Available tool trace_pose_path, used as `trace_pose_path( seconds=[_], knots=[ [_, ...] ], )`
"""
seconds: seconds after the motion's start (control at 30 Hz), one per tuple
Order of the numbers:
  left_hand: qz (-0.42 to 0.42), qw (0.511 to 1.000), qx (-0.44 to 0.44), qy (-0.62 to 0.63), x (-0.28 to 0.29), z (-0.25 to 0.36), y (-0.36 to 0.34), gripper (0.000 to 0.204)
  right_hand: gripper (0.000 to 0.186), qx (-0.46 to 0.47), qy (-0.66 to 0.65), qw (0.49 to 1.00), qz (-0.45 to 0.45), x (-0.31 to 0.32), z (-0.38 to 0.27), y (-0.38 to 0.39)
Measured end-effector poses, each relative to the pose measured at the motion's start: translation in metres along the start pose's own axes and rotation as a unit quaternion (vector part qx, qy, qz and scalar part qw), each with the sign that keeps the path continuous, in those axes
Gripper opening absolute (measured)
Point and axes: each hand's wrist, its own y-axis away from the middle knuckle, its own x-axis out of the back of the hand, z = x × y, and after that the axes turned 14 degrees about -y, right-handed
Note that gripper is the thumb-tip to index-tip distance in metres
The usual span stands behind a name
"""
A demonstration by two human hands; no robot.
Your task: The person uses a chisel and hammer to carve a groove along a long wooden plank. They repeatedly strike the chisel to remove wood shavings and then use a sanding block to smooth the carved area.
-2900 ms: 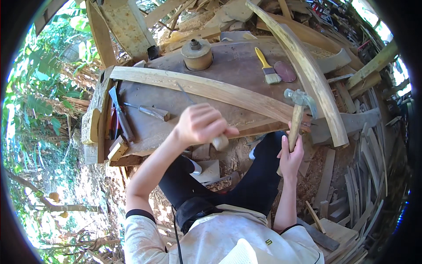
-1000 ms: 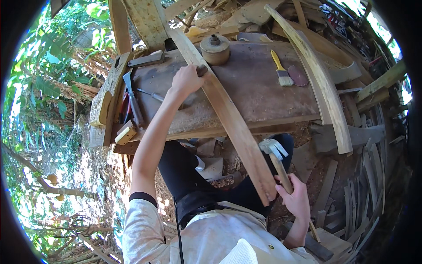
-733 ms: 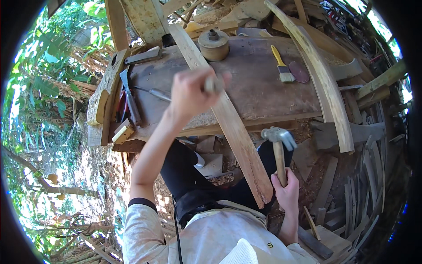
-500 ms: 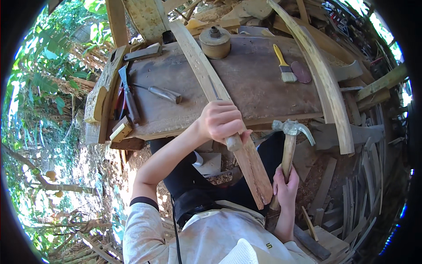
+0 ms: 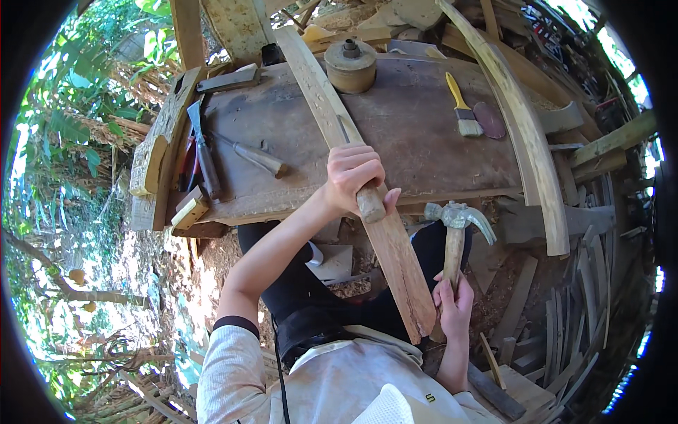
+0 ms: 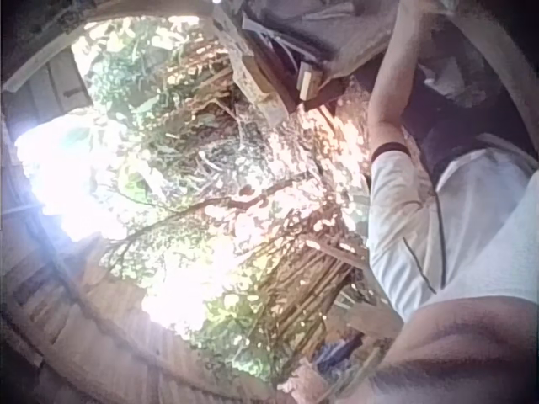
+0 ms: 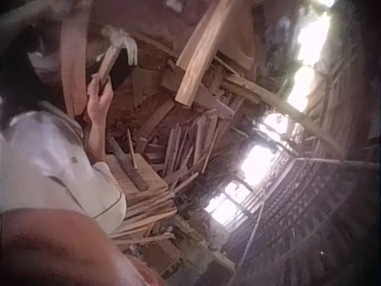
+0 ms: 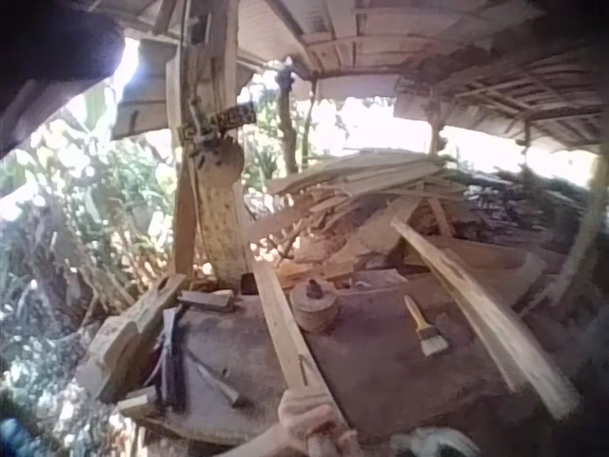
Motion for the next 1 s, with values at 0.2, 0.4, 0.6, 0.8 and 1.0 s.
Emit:
trace_pose_path(
  seconds=[0.2,0.4,0.6,0.8,1.0],
  knots=[
    [-0.013,1.0,0.006,-0.007,0.002,0.002,0.009,0.032,0.03,-0.011,-0.014,1.0,-0.014,-0.003,0.005,0.004],
    [-0.069,0.997,0.001,-0.033,-0.008,0.005,0.007,0.033,0.036,0.08,0.019,0.996,-0.02,-0.011,-0.009,-0.008],
    [-0.059,0.997,0.017,-0.043,-0.018,0.007,0.006,0.03,0.049,0.101,0.066,0.991,-0.065,-0.017,-0.016,-0.011],
    [-0.037,0.997,0.049,-0.039,-0.034,0.009,-0.014,0.029,0.053,0.111,-0.003,0.989,-0.097,-0.015,-0.004,-0.006],
    [0.027,0.998,0.026,-0.05,-0.032,0.009,-0.001,0.03,0.046,0.137,0.024,0.986,-0.089,-0.023,-0.007,-0.01]
  ],
)
